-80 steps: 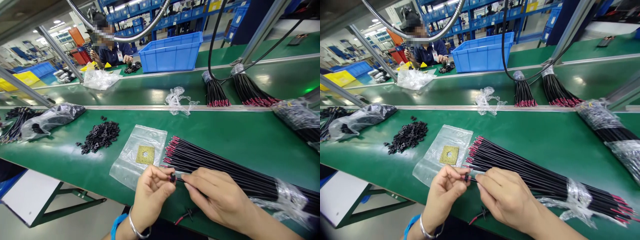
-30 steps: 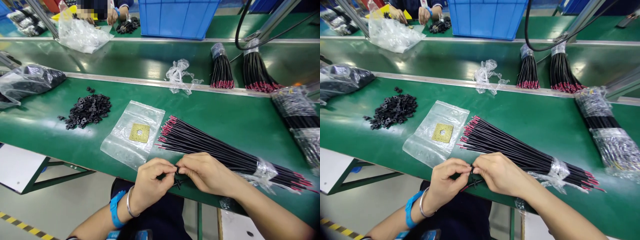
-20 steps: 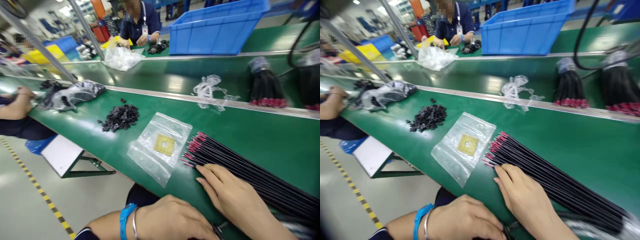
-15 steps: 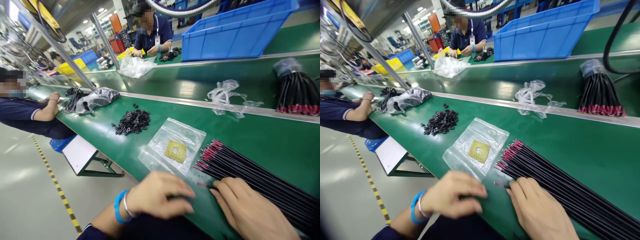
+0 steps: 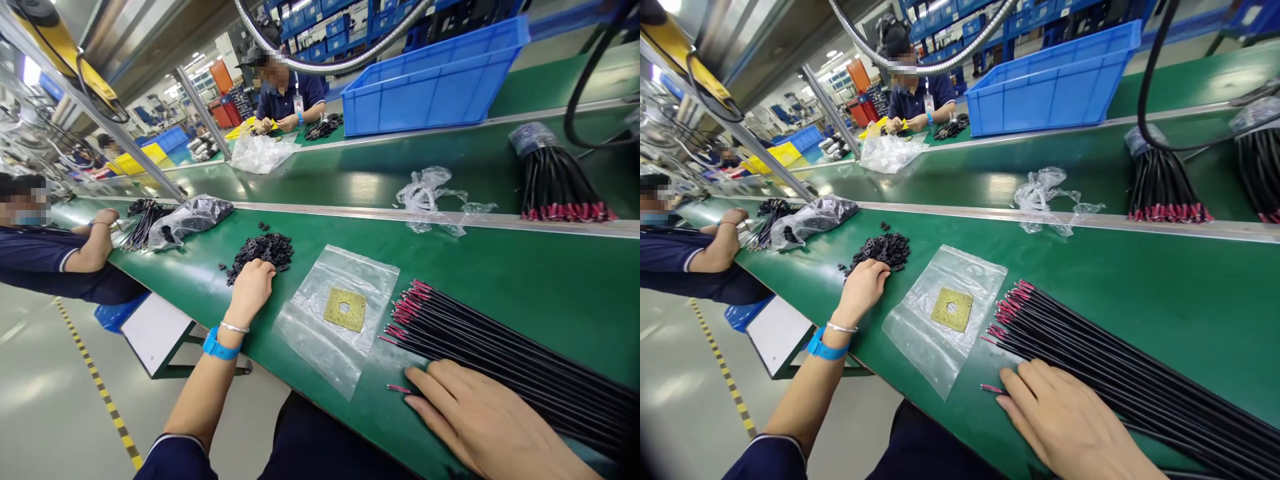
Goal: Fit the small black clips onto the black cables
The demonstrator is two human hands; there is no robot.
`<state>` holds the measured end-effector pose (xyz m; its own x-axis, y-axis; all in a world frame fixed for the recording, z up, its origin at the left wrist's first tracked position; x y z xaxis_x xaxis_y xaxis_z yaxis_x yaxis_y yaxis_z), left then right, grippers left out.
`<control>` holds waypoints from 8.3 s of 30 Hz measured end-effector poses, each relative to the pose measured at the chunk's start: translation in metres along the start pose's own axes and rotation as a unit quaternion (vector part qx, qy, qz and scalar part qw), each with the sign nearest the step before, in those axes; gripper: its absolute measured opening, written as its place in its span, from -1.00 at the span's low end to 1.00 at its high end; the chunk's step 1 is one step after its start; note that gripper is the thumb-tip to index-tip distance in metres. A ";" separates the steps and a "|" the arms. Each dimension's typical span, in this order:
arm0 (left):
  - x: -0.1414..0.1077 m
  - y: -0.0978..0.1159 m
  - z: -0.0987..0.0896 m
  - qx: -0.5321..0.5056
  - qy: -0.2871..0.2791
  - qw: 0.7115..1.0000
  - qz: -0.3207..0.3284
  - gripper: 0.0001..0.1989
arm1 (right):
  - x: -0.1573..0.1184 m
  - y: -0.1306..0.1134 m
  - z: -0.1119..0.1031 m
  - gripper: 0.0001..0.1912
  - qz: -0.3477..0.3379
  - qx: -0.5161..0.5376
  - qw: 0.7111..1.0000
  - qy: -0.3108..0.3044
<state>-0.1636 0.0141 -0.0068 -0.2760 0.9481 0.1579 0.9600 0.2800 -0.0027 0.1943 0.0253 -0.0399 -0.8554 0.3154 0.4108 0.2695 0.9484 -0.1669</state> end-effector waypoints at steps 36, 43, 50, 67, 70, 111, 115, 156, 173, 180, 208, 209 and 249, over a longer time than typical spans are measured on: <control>-0.096 0.188 0.008 -0.732 -0.143 0.663 -0.065 -0.86 | -0.001 0.002 -0.022 -0.85 0.070 0.111 0.984 0.124; -0.102 0.185 0.008 -0.738 -0.151 0.655 -0.052 -0.86 | 0.001 0.003 -0.028 -0.84 0.084 0.103 0.984 0.119; -0.111 0.192 0.023 -0.735 -0.171 0.652 -0.069 -0.68 | 0.001 0.007 -0.029 -0.85 0.072 0.128 0.987 0.061; -0.109 0.209 0.011 -0.593 -0.092 0.796 0.079 -0.93 | 0.004 0.027 -0.048 -0.93 0.138 0.315 0.908 -0.237; -0.109 0.212 0.009 -0.601 -0.098 0.792 0.057 -0.92 | 0.003 0.031 -0.052 -0.89 0.151 0.312 0.906 -0.241; -0.125 0.208 0.012 -0.689 -0.242 0.683 0.034 -0.65 | 0.000 0.026 -0.045 -0.80 0.122 0.308 0.900 -0.284; -0.124 0.208 -0.001 -0.624 -0.231 0.736 0.125 -0.50 | 0.002 0.024 -0.048 -0.79 0.114 0.287 0.927 -0.214; -0.040 0.042 -0.006 -0.358 0.028 0.933 -0.017 -0.82 | -0.010 0.002 0.006 -0.74 0.069 0.049 0.994 0.065; -0.055 0.152 -0.012 -0.105 -0.041 0.941 0.319 -0.80 | 0.003 -0.004 -0.025 -0.87 0.102 0.110 0.981 0.127; -0.080 0.149 0.000 -0.586 -0.093 0.805 -0.030 -0.81 | 0.001 -0.005 -0.021 -0.88 0.111 0.097 0.976 0.160; -0.122 0.175 0.000 -0.608 -0.032 0.780 0.144 -0.50 | 0.002 -0.005 -0.043 -0.86 0.017 0.124 0.989 0.079; -0.122 0.175 -0.002 -0.596 -0.034 0.786 0.161 -0.53 | 0.001 -0.005 -0.043 -0.87 0.018 0.127 0.989 0.080; -0.114 0.201 0.011 -0.601 -0.140 0.782 0.081 -0.70 | 0.001 0.018 -0.026 -0.85 0.226 0.492 0.820 -0.185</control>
<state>0.0603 -0.0364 -0.0365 0.0158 0.9995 0.0275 0.2867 -0.0309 0.9575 0.2097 0.0436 -0.0192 -0.8914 0.4231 -0.1625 0.2643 0.1938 -0.9448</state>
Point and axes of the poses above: each hand's wrist, its own x-axis towards the middle knuckle, its own z-axis out of the palm, y = z × x, the point moved 4 cm from there along x, towards the middle knuckle, and after that the axes turned 4 degrees about -y, right-handed, at the moved point
